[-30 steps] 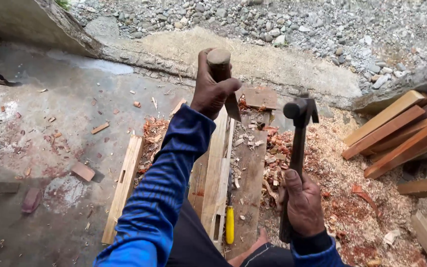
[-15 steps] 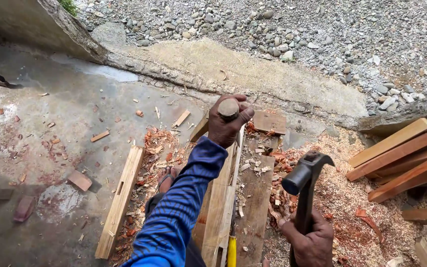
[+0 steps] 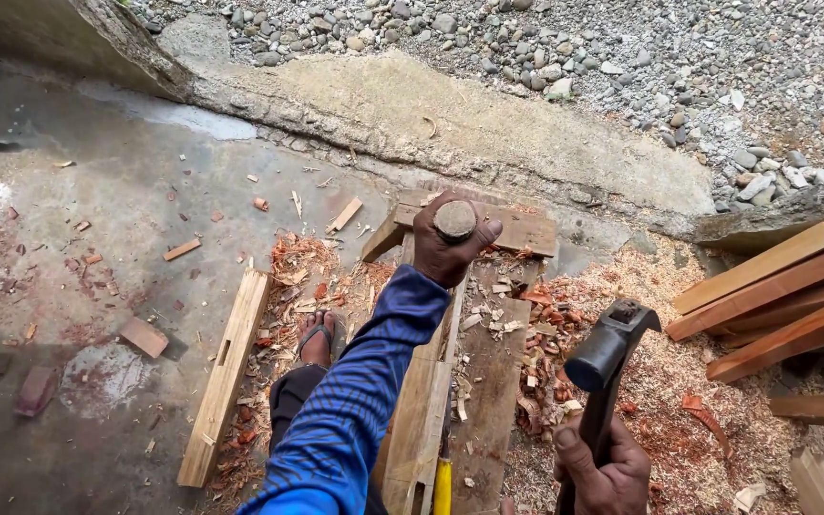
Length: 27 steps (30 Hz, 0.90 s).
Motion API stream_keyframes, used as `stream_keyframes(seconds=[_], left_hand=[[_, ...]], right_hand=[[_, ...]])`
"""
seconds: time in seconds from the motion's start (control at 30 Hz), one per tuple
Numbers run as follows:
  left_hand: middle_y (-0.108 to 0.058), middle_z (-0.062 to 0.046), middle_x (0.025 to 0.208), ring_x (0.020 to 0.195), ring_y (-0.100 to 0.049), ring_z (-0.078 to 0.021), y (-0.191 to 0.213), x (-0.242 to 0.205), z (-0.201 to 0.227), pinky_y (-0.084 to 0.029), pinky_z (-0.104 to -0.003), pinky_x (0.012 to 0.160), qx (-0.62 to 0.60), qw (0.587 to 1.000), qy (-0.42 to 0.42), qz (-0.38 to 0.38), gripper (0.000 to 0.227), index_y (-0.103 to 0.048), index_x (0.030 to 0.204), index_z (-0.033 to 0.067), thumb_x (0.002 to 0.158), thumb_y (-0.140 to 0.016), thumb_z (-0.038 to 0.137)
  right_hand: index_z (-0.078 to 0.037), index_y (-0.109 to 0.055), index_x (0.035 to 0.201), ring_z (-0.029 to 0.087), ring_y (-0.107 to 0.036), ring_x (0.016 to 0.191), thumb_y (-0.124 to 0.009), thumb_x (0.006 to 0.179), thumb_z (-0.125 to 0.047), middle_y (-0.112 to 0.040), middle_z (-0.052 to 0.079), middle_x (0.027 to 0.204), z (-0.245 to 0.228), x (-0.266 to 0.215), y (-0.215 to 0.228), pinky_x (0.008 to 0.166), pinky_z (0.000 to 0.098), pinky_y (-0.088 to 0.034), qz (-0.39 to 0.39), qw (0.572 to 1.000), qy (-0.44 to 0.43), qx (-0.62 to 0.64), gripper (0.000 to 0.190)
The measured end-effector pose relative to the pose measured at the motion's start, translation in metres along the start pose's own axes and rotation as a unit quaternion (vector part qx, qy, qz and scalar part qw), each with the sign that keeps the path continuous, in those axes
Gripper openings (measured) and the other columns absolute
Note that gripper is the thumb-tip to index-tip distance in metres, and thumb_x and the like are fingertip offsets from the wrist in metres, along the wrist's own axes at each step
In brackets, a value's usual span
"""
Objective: A person uses a hammer and chisel to carve a wooden furniture component.
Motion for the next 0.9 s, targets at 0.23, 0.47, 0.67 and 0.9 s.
stream_keyframes(seconds=[0.23, 0.47, 0.67, 0.9], left_hand=[[-0.063, 0.004, 0.078, 0.073, -0.06, -0.0062, 0.001, 0.003, -0.004, -0.054, -0.025, 0.069, -0.045, 0.999, 0.016, 0.011, 0.026, -0.06, 0.09, 0.0082, 0.084, -0.085, 0.013], [-0.066, 0.001, 0.078, 0.073, -0.066, -0.0079, 0.01, -0.001, -0.013, -0.058, -0.027, 0.069, -0.043, 0.999, -0.002, 0.024, 0.023, -0.062, 0.093, 0.0063, 0.083, -0.082, 0.009], [-0.068, -0.004, 0.083, 0.073, -0.066, -0.0097, 0.013, -0.005, -0.033, -0.056, -0.027, 0.068, 0.041, 0.997, -0.059, 0.032, 0.031, -0.061, 0.102, 0.0018, 0.078, -0.08, 0.008], [-0.075, -0.006, 0.086, 0.076, -0.073, -0.0121, 0.007, -0.011, -0.043, -0.059, -0.029, 0.068, -0.083, 0.995, 0.05, -0.004, 0.031, -0.061, 0.106, 0.0016, 0.081, -0.076, 0.012]], right_hand=[[-0.001, -0.066, 0.104, 0.013, -0.057, 0.054, -0.073, 0.087, -0.03, -0.062, 0.004, 0.067, -0.036, 0.008, -0.016, 0.048, 0.0291, -0.048, -0.021, 1.0, -0.008, 0.0, 0.034], [-0.005, -0.063, 0.099, 0.013, -0.053, 0.054, -0.065, 0.092, -0.043, -0.056, 0.003, 0.063, -0.133, 0.027, -0.043, 0.046, 0.0315, -0.044, -0.047, 0.966, 0.102, -0.232, 0.038], [-0.008, -0.058, 0.096, 0.022, -0.061, 0.053, -0.061, 0.091, -0.054, -0.059, 0.009, 0.056, -0.172, 0.053, -0.077, 0.049, 0.0399, -0.049, -0.057, 0.871, 0.123, -0.473, 0.046], [-0.008, -0.059, 0.095, 0.023, -0.062, 0.055, -0.062, 0.093, -0.056, -0.06, 0.01, 0.059, -0.176, 0.054, -0.08, 0.051, 0.0406, -0.05, -0.12, 0.841, 0.096, -0.519, 0.048]])
Point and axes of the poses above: each hand's wrist, its own x-axis towards the middle knuckle, its own y-axis out of the back of the hand, z = x × y, the point moved 1 cm from there along x, towards the middle knuckle
